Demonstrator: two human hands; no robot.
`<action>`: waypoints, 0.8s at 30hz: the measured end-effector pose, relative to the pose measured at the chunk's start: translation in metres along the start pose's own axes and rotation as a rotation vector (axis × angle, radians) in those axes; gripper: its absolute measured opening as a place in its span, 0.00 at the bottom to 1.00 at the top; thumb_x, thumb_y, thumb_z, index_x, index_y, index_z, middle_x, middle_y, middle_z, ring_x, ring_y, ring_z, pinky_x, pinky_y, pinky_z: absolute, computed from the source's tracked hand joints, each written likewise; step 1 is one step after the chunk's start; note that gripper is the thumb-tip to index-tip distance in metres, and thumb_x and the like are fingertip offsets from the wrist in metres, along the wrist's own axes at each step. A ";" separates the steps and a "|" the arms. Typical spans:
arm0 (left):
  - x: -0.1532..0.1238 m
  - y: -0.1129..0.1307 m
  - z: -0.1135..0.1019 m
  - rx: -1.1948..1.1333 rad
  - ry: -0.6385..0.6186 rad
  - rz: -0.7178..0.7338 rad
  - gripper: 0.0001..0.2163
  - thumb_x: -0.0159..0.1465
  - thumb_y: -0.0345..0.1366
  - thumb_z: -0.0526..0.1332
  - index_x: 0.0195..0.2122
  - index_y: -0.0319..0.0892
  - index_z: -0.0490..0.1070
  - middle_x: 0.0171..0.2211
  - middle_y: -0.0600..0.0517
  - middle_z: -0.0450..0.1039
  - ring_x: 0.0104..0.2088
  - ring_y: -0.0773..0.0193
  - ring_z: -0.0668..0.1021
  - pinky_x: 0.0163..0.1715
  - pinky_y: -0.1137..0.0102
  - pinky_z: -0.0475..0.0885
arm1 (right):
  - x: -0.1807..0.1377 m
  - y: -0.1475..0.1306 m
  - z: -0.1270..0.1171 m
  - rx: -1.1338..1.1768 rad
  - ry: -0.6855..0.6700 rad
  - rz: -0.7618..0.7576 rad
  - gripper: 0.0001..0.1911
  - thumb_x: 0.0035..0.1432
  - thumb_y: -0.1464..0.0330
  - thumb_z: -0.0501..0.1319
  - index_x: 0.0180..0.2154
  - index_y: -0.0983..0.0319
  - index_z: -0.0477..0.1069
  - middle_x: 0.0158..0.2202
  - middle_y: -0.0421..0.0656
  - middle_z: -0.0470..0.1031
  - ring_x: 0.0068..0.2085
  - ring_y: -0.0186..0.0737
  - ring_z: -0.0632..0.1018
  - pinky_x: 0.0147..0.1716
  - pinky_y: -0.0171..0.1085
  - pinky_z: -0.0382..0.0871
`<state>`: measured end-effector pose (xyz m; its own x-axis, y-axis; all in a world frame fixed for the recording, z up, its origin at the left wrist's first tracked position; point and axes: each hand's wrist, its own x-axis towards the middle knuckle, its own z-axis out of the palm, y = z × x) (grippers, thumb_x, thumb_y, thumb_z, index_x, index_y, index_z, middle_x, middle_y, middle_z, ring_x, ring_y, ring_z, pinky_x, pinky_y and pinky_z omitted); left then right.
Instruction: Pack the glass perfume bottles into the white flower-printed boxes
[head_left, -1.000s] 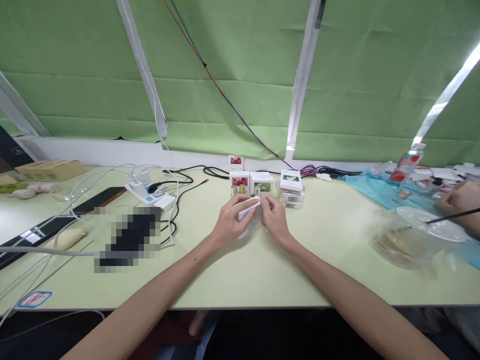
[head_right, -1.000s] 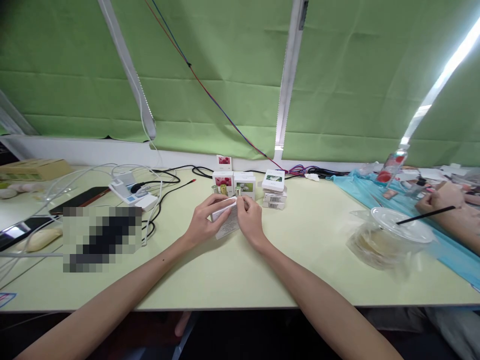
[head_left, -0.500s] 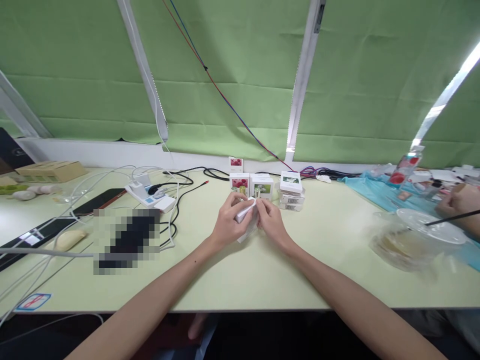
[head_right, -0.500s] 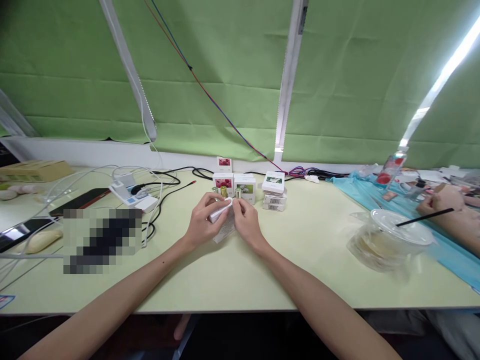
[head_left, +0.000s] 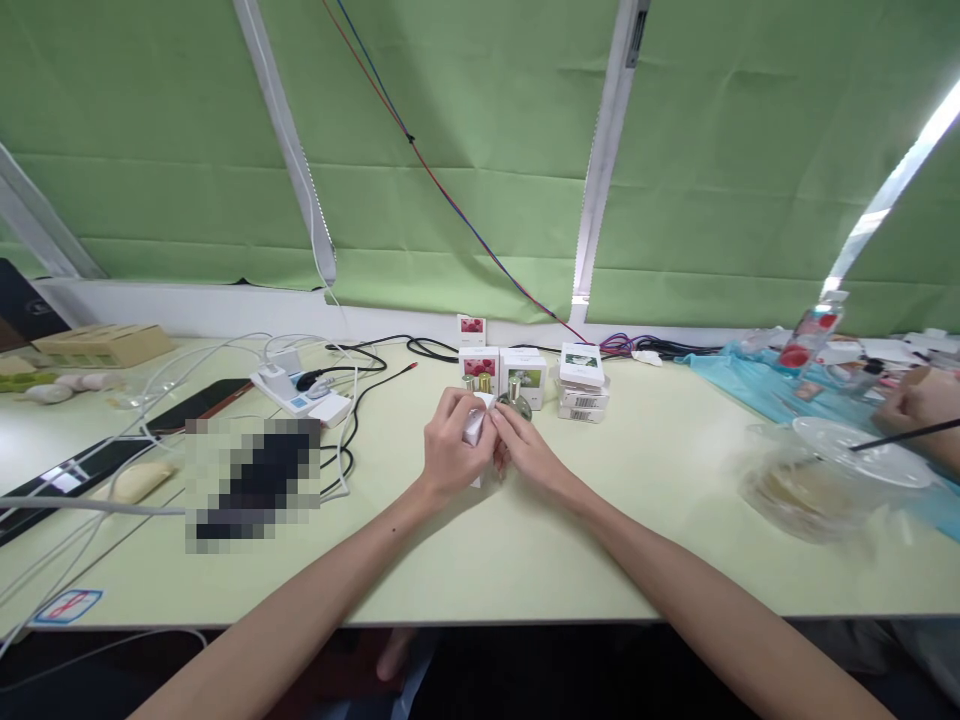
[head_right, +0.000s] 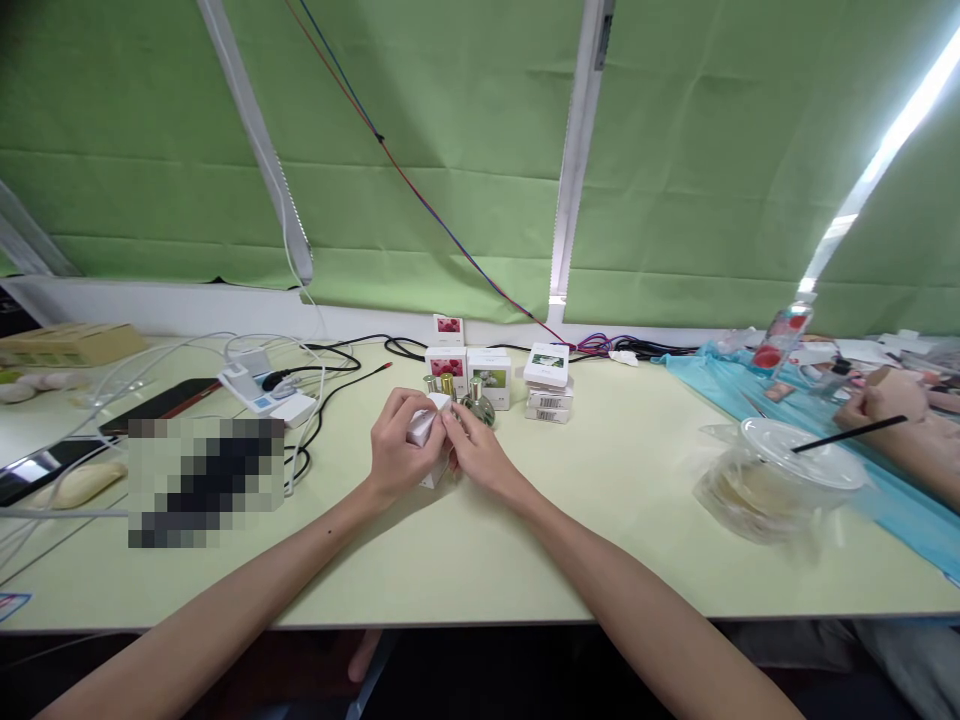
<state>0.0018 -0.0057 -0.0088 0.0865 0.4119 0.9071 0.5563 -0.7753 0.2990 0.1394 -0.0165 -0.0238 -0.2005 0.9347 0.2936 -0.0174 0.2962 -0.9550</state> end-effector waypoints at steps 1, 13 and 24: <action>0.000 0.000 0.000 0.014 0.021 -0.006 0.02 0.63 0.30 0.61 0.34 0.43 0.68 0.35 0.51 0.68 0.32 0.65 0.73 0.29 0.71 0.70 | 0.000 0.001 0.000 0.005 -0.011 0.013 0.28 0.65 0.47 0.54 0.56 0.57 0.71 0.26 0.38 0.74 0.22 0.37 0.73 0.22 0.36 0.69; 0.002 -0.001 0.001 0.199 0.101 0.008 0.03 0.60 0.27 0.59 0.30 0.41 0.67 0.31 0.53 0.68 0.28 0.70 0.72 0.25 0.75 0.64 | 0.001 0.007 -0.005 -0.015 -0.175 0.145 0.37 0.69 0.46 0.48 0.72 0.55 0.52 0.34 0.44 0.78 0.34 0.44 0.79 0.40 0.45 0.75; 0.009 -0.008 -0.004 0.421 -0.041 -0.169 0.02 0.60 0.30 0.59 0.32 0.41 0.70 0.33 0.52 0.69 0.25 0.71 0.69 0.21 0.75 0.56 | -0.002 0.006 -0.002 -0.132 -0.221 0.085 0.31 0.71 0.48 0.47 0.68 0.55 0.60 0.41 0.44 0.76 0.33 0.38 0.78 0.41 0.43 0.72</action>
<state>-0.0049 0.0019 -0.0017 -0.0069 0.5411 0.8409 0.8524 -0.4365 0.2879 0.1416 -0.0163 -0.0302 -0.4050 0.8960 0.1824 0.1331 0.2552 -0.9577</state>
